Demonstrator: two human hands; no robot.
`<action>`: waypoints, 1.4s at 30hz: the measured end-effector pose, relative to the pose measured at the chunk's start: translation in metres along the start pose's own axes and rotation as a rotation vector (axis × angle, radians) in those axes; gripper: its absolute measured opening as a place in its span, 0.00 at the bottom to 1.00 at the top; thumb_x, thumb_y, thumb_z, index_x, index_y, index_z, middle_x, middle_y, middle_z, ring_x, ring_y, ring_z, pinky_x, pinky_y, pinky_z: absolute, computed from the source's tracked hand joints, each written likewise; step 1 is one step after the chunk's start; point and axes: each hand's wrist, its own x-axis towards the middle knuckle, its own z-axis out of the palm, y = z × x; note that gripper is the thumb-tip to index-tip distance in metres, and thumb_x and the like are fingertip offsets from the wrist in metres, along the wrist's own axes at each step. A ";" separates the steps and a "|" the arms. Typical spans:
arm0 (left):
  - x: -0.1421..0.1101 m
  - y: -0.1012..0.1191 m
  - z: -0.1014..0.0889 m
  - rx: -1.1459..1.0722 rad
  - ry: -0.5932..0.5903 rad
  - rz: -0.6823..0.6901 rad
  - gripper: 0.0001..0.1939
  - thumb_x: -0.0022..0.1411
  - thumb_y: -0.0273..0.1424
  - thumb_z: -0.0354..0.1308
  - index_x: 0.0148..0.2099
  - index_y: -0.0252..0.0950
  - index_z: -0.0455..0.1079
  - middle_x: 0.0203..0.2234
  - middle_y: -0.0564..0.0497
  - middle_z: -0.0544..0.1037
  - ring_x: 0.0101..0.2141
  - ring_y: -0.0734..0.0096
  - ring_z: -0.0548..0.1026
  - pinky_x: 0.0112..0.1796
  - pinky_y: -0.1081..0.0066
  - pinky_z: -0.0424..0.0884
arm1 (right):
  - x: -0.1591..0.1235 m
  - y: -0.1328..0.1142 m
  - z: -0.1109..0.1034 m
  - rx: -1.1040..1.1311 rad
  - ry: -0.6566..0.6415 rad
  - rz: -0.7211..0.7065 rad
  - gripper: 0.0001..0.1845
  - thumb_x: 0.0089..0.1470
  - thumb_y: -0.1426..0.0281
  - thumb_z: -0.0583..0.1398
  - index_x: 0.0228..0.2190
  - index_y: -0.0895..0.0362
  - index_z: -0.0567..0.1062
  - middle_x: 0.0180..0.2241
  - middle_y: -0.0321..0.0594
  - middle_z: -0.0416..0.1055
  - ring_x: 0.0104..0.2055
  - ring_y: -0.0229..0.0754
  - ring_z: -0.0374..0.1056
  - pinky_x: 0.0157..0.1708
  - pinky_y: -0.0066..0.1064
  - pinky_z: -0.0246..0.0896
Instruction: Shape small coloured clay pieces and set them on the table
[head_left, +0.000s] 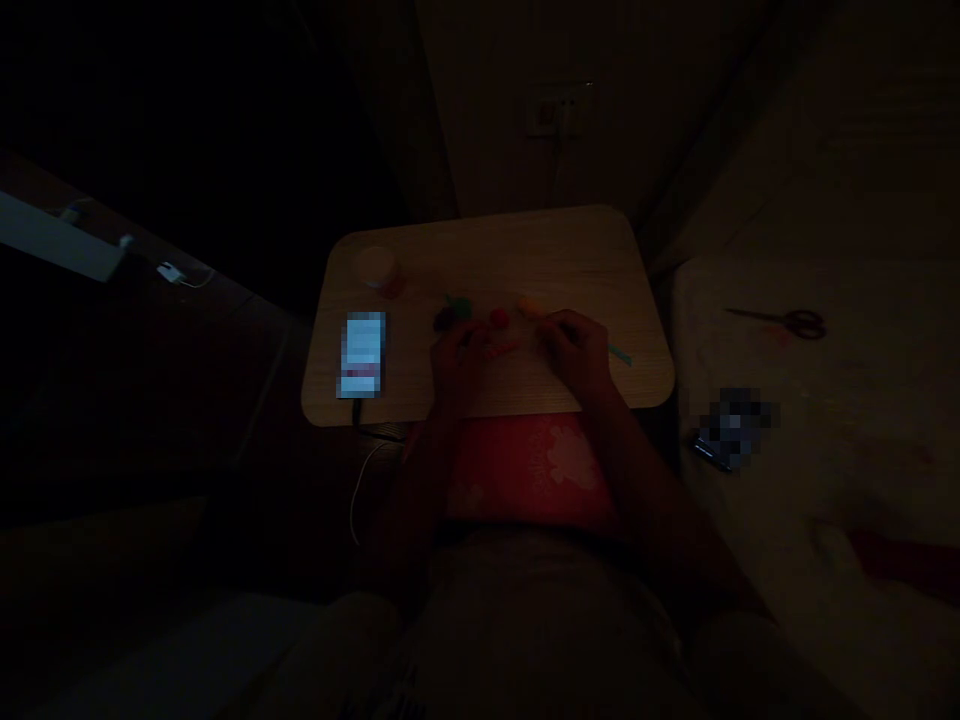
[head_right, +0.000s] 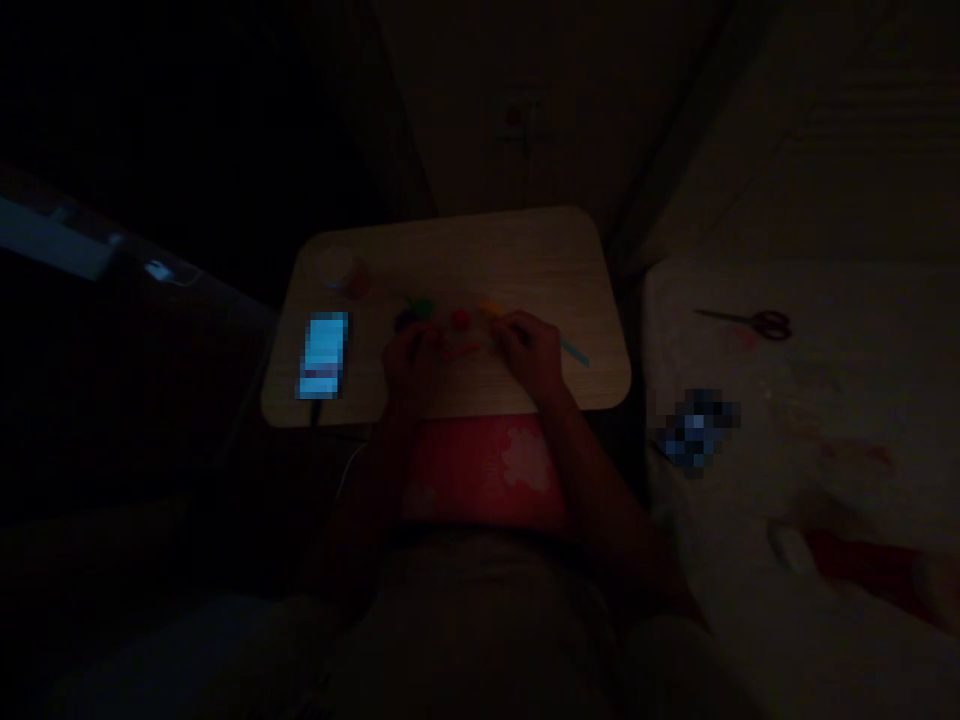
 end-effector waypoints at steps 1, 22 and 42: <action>0.000 0.000 0.000 -0.004 0.003 -0.007 0.27 0.72 0.57 0.55 0.42 0.38 0.79 0.35 0.47 0.83 0.36 0.65 0.80 0.39 0.67 0.78 | 0.000 -0.001 0.000 0.001 0.009 0.025 0.14 0.59 0.57 0.65 0.28 0.54 0.78 0.22 0.34 0.73 0.24 0.39 0.66 0.25 0.31 0.60; 0.003 -0.009 0.000 -0.002 0.010 0.086 0.22 0.75 0.52 0.54 0.42 0.39 0.77 0.37 0.49 0.81 0.40 0.64 0.79 0.44 0.66 0.74 | -0.002 -0.001 -0.002 -0.056 0.055 -0.053 0.20 0.67 0.58 0.58 0.24 0.52 0.70 0.19 0.32 0.67 0.21 0.38 0.64 0.25 0.32 0.58; 0.003 -0.009 0.000 0.013 -0.051 0.055 0.09 0.73 0.34 0.54 0.40 0.39 0.72 0.34 0.49 0.77 0.36 0.65 0.75 0.39 0.67 0.74 | 0.002 0.006 -0.001 -0.019 0.114 -0.024 0.11 0.59 0.59 0.65 0.33 0.54 0.79 0.29 0.36 0.76 0.28 0.39 0.67 0.29 0.32 0.64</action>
